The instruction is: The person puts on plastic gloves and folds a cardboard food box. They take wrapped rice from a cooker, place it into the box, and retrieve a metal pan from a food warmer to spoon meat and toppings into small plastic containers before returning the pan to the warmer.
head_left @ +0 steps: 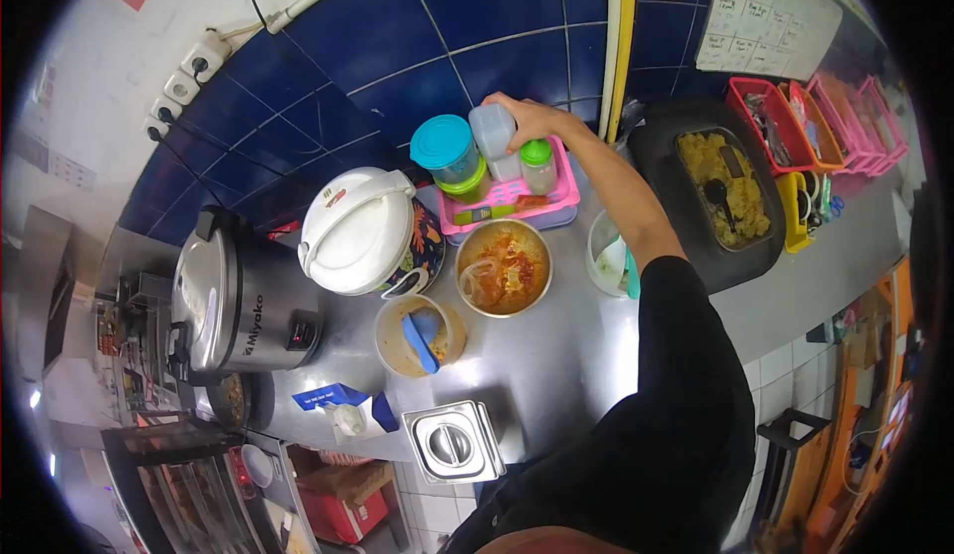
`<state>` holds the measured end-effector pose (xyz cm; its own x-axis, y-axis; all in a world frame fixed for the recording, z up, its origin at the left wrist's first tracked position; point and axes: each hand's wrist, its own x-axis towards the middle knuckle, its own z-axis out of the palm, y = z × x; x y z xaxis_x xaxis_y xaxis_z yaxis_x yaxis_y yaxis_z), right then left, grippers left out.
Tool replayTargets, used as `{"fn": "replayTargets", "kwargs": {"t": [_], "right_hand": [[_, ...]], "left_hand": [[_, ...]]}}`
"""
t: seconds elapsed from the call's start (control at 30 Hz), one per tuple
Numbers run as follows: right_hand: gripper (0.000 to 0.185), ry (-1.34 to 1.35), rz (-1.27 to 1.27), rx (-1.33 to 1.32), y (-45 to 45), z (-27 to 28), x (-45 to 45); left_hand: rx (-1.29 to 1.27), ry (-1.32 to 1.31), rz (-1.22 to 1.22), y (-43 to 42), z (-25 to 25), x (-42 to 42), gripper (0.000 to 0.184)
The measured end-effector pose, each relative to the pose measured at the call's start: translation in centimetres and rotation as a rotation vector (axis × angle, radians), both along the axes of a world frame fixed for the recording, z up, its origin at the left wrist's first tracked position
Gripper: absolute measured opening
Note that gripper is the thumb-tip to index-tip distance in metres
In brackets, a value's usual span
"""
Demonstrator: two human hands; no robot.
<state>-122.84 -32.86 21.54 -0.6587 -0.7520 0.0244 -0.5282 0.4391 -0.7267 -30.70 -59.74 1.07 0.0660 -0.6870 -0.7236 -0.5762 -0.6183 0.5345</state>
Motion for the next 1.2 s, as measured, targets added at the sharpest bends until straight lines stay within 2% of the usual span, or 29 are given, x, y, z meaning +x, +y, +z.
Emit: {"fn": "replayTargets", "kwargs": {"t": [0.1, 0.27, 0.33, 0.4, 0.47, 0.6, 0.67, 0.77, 0.8, 0.83, 0.9, 0.97, 1.0, 1.13, 1.17, 1.2], "right_hand": [[0.109, 0.043, -0.023, -0.056, 0.9, 0.3, 0.1], [0.102, 0.181, -0.038, -0.249, 4.2, 6.4, 6.4], [0.102, -0.126, -0.004, -0.205, 5.8, 11.1, 14.7], [0.103, 0.028, 0.25, -0.276, 6.4, 9.2, 21.2], [0.102, -0.203, 0.319, -0.175, 6.4, 4.8, 27.9], [0.096, -0.372, 0.155, -0.009, 7.7, -5.9, 39.2], [0.1, -0.327, 0.118, 0.097, 8.7, -9.3, 41.7], [0.108, -0.195, 0.052, 0.288, 8.7, -7.5, 41.5], [0.112, -0.104, 0.034, 0.38, 8.5, -5.2, 40.7], [0.108, -0.005, 0.034, 0.342, 7.5, -1.8, 39.3], [0.091, 0.052, -0.041, -0.03, 5.4, 2.2, 34.2], [0.063, 0.397, -0.186, -0.065, 2.9, 2.5, 27.2], [0.031, 0.578, -0.232, -0.016, 1.6, 3.0, 23.3], [0.017, 0.809, -0.289, 0.41, -3.5, -0.9, 9.5], [0.017, 0.818, -0.285, 0.393, -4.3, -0.5, 8.7], [0.021, 0.677, -0.189, 0.555, -5.2, 0.1, 8.0]], "left_hand": [[-0.017, 0.002, -0.004, -0.1, 0.8, 1.6, 0.04], [-0.011, -0.006, 0.006, 0.5, 1.3, 3.2, 0.039], [-0.008, -0.01, -0.003, 0.6, 1.6, 4.0, 0.039], [0.009, -0.011, -0.004, 1.1, 1.8, 4.3, 0.039], [0.006, -0.011, -0.01, 1.2, 1.8, 4.7, 0.039], [0.019, -0.012, 0.006, 2.3, 2.4, 5.0, 0.039], [0.024, -0.01, 0.011, 2.5, 2.2, 5.0, 0.04], [0.026, -0.01, 0.012, 2.7, 1.8, 5.7, 0.04], [0.027, -0.005, 0.012, 2.8, 1.9, 5.6, 0.04], [0.026, -0.005, 0.015, 2.8, 1.9, 5.7, 0.04], [0.027, 0.001, 0.023, 3.1, 2.0, 5.9, 0.041], [0.031, -0.001, 0.028, 3.6, 2.0, 6.2, 0.041], [0.029, 0.0, 0.031, 3.8, 2.1, 6.2, 0.041], [0.004, 0.005, 0.053, 4.7, 2.3, 6.9, 0.042], [0.005, 0.0, 0.065, 5.1, 2.3, 7.2, 0.042], [0.002, -0.002, 0.081, 5.4, 2.3, 7.4, 0.042]]}}
